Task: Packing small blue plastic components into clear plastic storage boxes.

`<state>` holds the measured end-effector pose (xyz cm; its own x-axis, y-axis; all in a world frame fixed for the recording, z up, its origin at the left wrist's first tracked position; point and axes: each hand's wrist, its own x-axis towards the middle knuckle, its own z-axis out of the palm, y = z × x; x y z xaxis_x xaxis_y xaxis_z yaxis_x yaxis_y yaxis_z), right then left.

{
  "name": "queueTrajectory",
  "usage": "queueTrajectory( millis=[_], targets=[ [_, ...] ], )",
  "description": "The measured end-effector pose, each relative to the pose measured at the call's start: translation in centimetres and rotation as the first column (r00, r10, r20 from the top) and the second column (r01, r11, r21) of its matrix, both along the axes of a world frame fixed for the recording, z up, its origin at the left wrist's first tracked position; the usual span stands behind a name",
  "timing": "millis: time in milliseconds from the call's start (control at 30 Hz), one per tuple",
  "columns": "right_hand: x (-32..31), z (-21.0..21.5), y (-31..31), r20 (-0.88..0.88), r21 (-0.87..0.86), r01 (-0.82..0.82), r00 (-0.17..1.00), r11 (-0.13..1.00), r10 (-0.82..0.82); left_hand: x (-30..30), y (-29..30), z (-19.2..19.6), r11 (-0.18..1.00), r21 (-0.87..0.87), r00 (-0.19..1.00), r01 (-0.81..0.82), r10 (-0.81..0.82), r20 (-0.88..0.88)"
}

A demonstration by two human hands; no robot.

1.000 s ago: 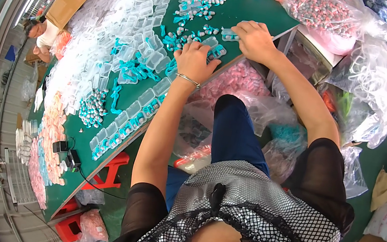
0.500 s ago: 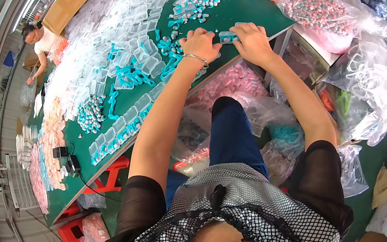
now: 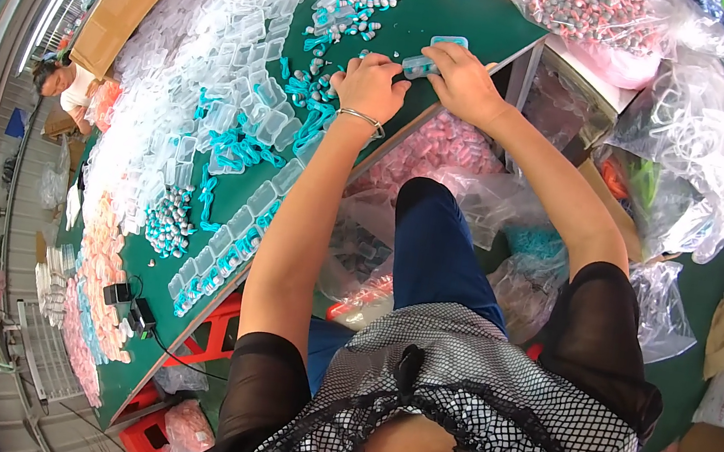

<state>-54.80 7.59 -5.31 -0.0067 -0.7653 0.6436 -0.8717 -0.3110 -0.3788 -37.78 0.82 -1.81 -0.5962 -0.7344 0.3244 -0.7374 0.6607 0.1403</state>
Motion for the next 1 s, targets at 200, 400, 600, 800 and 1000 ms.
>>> queueTrajectory(
  millis=[200, 400, 600, 800, 1000],
  targets=[
    [0.0, 0.0, -0.2, 0.025, -0.023, -0.013, 1.000, 1.000, 0.013, 0.3, 0.3, 0.0, 0.997, -0.055, 0.998, 0.050, -0.049, 0.033],
    [-0.2, 0.3, -0.3, 0.032, -0.004, -0.012, 0.999, 1.000, 0.012, 0.8, 0.1, -0.3, 0.981, -0.130, 0.987, 0.143, -0.132, 0.089],
    [-0.2, 0.2, -0.1, 0.040, -0.013, -0.015, 0.999, 1.000, 0.016, -0.1, -1.2, 0.0, 0.997, -0.015, 0.997, 0.072, -0.071, 0.029],
    [-0.2, 0.4, -0.1, 0.046, 0.002, -0.043, 0.998, 0.999, 0.043, -0.9, -2.1, 1.0, 0.993, 0.093, 0.996, 0.071, -0.066, -0.059],
    [-0.6, 0.8, 0.2, 0.067, 0.027, -0.087, 0.994, 0.996, 0.086, -1.0, -2.4, 0.9, 0.970, 0.164, 0.982, 0.177, -0.164, -0.091]
  ],
)
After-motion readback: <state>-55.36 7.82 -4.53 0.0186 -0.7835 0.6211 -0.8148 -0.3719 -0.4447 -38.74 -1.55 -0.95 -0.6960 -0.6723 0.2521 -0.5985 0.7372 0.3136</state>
